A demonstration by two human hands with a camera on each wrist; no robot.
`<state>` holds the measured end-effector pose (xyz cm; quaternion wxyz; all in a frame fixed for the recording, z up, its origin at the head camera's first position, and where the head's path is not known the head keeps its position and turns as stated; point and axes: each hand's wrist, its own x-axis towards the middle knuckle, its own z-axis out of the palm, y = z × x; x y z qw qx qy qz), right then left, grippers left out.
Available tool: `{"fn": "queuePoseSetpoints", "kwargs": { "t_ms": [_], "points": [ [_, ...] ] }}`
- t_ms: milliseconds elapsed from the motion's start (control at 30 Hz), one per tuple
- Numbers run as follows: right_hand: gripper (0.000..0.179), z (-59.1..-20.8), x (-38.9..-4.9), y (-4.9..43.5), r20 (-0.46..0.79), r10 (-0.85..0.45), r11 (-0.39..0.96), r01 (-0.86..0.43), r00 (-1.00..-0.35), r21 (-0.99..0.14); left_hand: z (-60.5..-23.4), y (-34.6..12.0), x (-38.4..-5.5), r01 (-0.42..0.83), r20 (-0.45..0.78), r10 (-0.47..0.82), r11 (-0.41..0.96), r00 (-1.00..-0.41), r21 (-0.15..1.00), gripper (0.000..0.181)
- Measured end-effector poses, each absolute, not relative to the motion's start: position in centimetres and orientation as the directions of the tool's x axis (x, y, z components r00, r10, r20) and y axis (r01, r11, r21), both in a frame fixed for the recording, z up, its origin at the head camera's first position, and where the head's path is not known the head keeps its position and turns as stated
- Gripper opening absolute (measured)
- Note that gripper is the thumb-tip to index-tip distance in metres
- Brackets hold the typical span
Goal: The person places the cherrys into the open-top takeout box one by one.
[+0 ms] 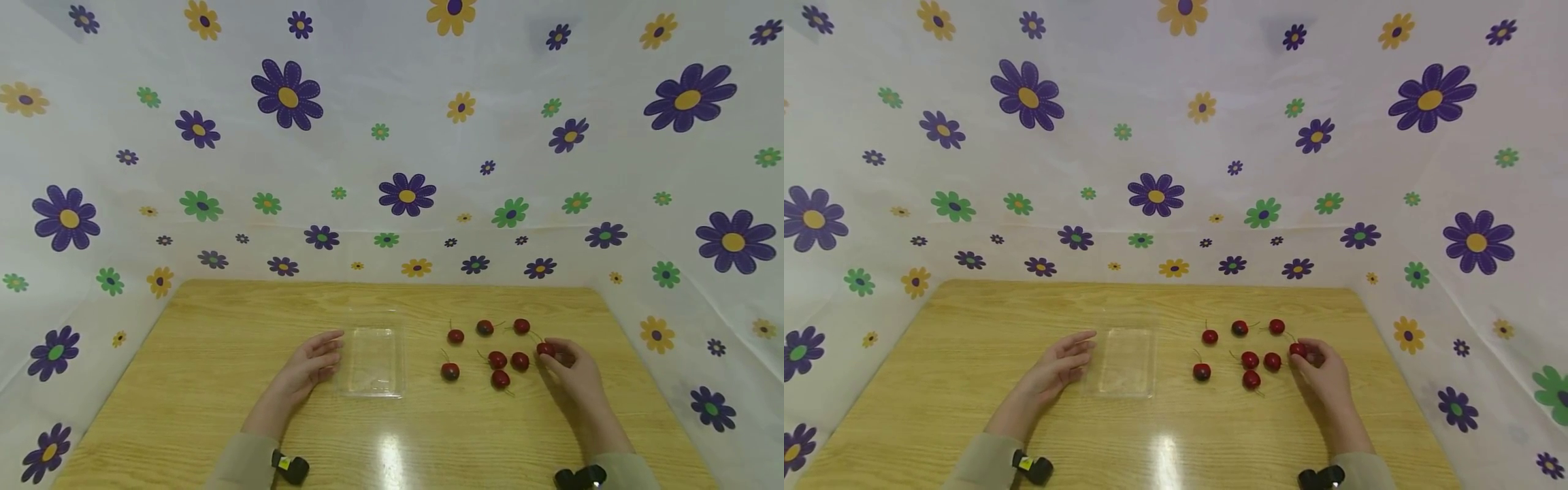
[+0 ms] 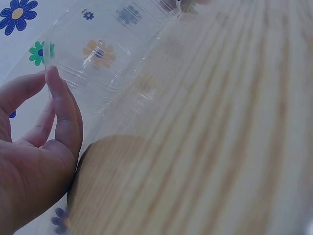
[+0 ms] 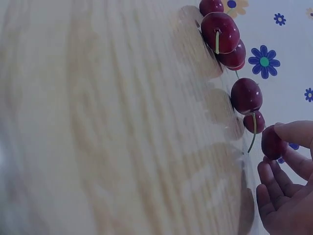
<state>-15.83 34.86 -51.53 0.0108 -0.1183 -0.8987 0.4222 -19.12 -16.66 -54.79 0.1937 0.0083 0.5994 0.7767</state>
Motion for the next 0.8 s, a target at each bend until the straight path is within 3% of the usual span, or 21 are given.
{"fn": "queuePoseSetpoints", "kwargs": {
  "t_ms": [467, 800],
  "points": [
    [0.053, -49.6, -15.9, 33.1, -0.065, 0.137, 0.627, 0.137, -0.988, -0.767, -54.7, -16.6, -19.0, -0.287, -0.215, 0.306, -0.214, -0.927, 0.934, 0.054],
    [0.047, -48.2, -16.0, 30.9, -0.040, 0.117, 0.619, 0.104, -0.992, -0.778, -54.9, -16.7, -19.1, -0.290, -0.218, 0.309, -0.213, -0.926, 0.933, 0.057]
  ]
}}
